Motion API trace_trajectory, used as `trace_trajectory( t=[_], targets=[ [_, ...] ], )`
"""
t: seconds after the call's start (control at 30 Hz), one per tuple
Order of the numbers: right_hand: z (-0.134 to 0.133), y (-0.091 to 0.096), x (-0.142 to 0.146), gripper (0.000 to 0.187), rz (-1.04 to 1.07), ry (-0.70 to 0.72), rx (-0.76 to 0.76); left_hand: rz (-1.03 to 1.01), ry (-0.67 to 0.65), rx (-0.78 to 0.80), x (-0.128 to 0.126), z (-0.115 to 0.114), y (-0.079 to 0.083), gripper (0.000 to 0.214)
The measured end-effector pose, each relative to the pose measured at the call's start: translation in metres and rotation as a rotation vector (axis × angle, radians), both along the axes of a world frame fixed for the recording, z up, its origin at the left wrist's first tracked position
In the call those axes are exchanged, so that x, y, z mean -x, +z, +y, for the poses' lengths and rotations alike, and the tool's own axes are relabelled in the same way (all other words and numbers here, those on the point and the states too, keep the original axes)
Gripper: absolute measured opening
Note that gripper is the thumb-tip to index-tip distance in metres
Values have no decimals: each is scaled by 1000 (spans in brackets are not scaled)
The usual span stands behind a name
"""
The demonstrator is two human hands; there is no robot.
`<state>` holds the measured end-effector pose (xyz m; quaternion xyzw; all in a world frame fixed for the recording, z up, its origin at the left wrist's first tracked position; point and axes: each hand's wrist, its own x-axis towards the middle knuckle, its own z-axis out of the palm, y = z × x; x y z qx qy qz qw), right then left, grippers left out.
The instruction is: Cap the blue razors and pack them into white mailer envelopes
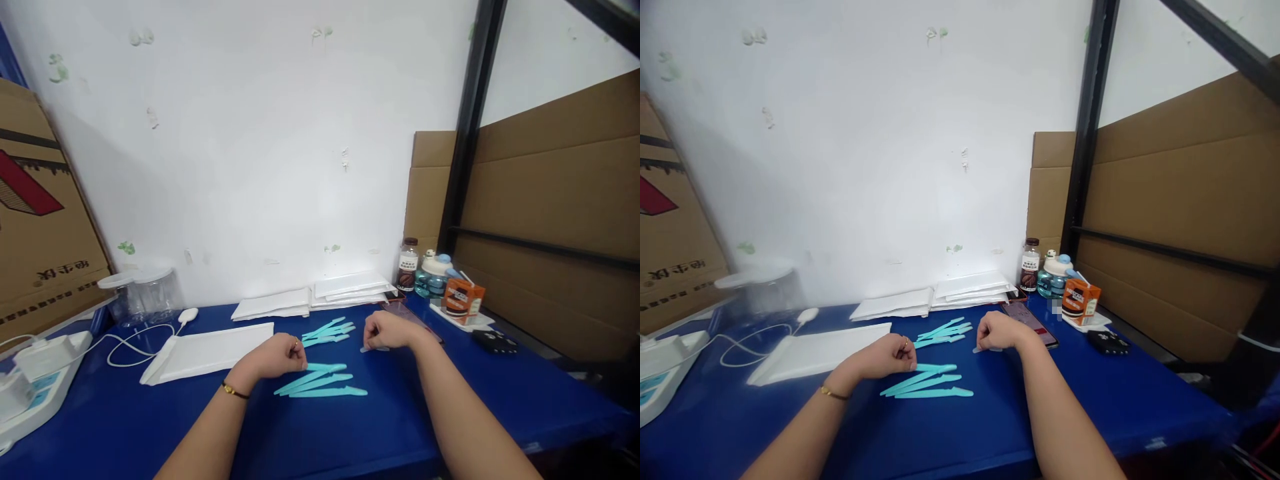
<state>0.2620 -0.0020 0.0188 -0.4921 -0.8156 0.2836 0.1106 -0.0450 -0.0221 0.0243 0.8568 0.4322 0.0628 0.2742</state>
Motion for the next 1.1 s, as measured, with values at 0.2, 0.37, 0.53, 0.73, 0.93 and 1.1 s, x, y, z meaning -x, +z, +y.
trace_trajectory(
  t=[0.2,0.37,0.53,0.73,0.93,1.1],
  targets=[
    [3,-7,26,14,36,-56,-392,-19,169,-180,-5,7,-8,29],
    [3,-19,61,20,0,44,-512,81,209,-456,-13,13,-16,20],
    [5,-25,75,13,-153,96,-600,192,164,-509,-19,13,-15,13],
    [0,-13,74,19,-136,115,-676,183,117,-647,-21,7,-7,25],
    [4,-6,32,15,-42,70,-456,155,83,-551,-7,9,1,24],
    [8,-5,-1,12,-82,-112,-252,115,19,-231,3,8,1,23]
  ],
)
